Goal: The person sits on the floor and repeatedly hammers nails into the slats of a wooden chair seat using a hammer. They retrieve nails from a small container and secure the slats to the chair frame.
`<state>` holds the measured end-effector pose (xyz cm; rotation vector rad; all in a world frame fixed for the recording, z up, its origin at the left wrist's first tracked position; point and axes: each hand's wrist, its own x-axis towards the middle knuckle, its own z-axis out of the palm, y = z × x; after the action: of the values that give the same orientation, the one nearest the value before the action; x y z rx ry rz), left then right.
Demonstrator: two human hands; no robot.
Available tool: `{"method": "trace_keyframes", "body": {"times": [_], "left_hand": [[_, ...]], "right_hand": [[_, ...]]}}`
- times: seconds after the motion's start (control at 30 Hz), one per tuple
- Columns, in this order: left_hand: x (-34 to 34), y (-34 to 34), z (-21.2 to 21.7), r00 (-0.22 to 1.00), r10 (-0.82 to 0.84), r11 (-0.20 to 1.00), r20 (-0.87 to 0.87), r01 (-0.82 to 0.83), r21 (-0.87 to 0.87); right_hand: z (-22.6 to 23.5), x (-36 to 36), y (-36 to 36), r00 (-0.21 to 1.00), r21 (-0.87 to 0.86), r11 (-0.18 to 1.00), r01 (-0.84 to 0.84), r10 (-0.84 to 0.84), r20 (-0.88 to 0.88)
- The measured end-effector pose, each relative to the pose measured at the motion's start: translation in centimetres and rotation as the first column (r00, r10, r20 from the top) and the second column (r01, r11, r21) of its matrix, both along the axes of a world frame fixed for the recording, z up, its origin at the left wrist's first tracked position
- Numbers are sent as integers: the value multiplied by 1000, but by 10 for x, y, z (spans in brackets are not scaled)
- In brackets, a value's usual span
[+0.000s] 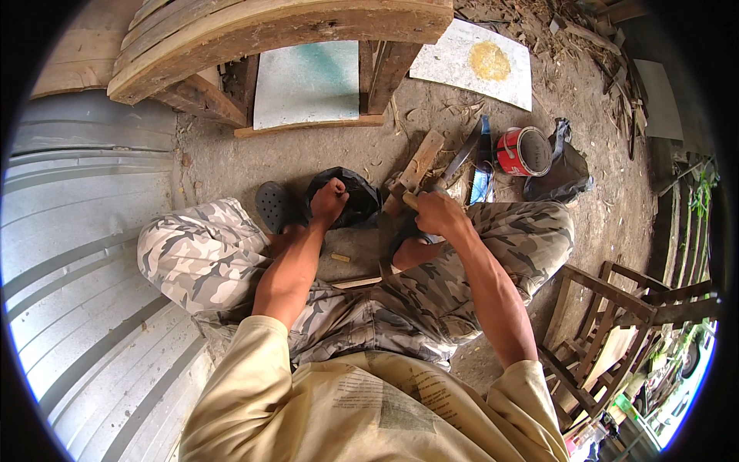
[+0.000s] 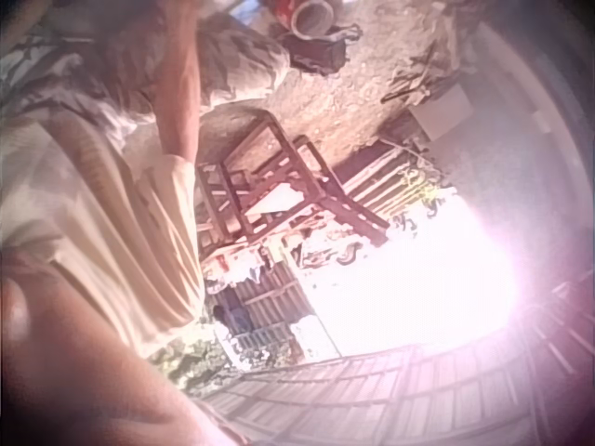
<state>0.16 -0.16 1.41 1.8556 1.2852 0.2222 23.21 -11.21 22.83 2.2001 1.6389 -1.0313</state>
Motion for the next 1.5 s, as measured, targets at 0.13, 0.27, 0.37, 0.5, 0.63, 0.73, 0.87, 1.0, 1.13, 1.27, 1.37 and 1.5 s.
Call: {"method": "trace_keyframes", "body": {"times": [0.13,0.27,0.37,0.5,0.63,0.73,0.87,1.0,1.13,1.27,1.37,1.5], "left_hand": [[-2,5,0,964,-40,988,262,77,-135],[9,15,19,870,389,671,301,-44,-740],[16,29,35,770,603,410,209,-74,-909],[18,38,56,691,659,410,297,0,-912],[19,49,77,624,694,444,358,20,-896],[18,53,90,584,711,432,391,75,-899],[20,61,119,575,624,518,529,202,-831],[33,70,177,541,487,676,686,263,-688],[44,88,254,595,269,871,757,186,-455],[62,94,340,584,125,981,802,46,-187],[72,103,399,672,-39,999,740,-2,54],[114,139,441,733,-195,915,652,-105,390]], "right_hand": [[-1,1,2,999,-47,998,40,-40,0],[-1,8,8,997,-29,999,15,-17,-75],[-9,13,11,998,-30,1000,8,-10,-68],[-3,14,18,998,0,1000,17,-17,-54],[-1,10,23,996,70,995,66,-61,-65],[0,12,28,997,-3,1000,5,-5,-72],[-8,11,26,996,97,995,12,-3,-87],[6,10,28,995,65,997,31,-25,-93],[17,5,25,995,148,987,57,-44,-91],[11,8,20,994,172,984,44,-25,-108],[31,4,21,993,192,980,50,-28,-118],[39,5,21,988,235,966,107,-77,-133]]}}
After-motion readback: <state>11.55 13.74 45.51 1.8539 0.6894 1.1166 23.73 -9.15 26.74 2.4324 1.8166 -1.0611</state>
